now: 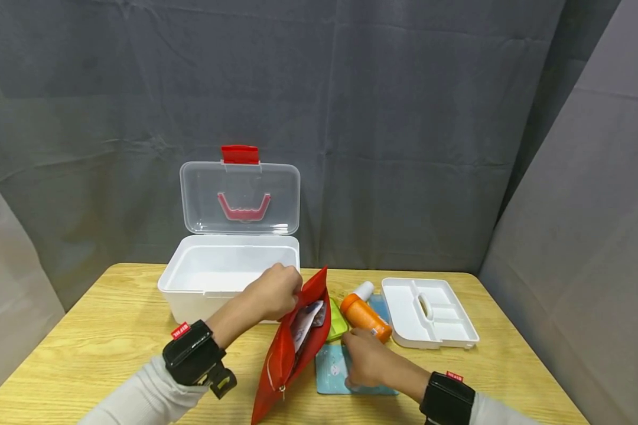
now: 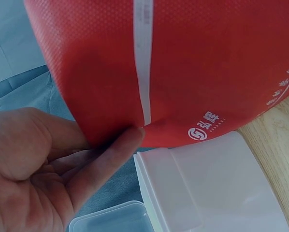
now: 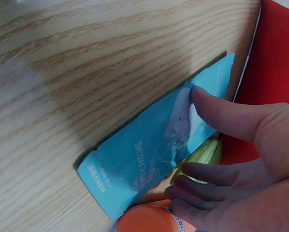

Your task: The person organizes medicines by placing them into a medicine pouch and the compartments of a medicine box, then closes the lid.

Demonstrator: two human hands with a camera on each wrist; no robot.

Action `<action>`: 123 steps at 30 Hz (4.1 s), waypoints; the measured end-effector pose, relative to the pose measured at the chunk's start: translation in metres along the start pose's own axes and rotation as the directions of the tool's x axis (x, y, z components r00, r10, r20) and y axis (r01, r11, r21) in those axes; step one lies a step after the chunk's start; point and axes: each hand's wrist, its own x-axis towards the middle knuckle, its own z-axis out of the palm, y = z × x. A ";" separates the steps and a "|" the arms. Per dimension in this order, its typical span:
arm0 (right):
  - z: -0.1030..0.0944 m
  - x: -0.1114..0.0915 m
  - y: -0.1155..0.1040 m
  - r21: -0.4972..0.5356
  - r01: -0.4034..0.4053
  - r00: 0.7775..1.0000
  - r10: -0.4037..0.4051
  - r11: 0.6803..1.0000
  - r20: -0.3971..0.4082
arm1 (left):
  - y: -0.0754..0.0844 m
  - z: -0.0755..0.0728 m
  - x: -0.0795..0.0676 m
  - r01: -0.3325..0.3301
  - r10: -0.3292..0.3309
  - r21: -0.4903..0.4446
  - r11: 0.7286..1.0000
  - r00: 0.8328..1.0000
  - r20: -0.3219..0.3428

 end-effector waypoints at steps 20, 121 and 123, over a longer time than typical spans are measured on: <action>-0.004 -0.001 -0.003 0.002 -0.030 0.999 0.030 1.000 0.042 | -0.001 -0.001 -0.001 -0.002 0.002 0.005 1.000 1.000 -0.004; -0.018 0.005 -0.048 -0.049 0.464 0.795 -0.440 0.884 -0.417 | -0.003 -0.002 -0.001 -0.018 0.019 0.022 1.000 1.000 -0.020; -0.018 0.004 -0.049 -0.042 0.457 0.804 -0.432 0.889 -0.409 | -0.003 -0.002 -0.001 -0.016 0.016 0.015 1.000 1.000 -0.019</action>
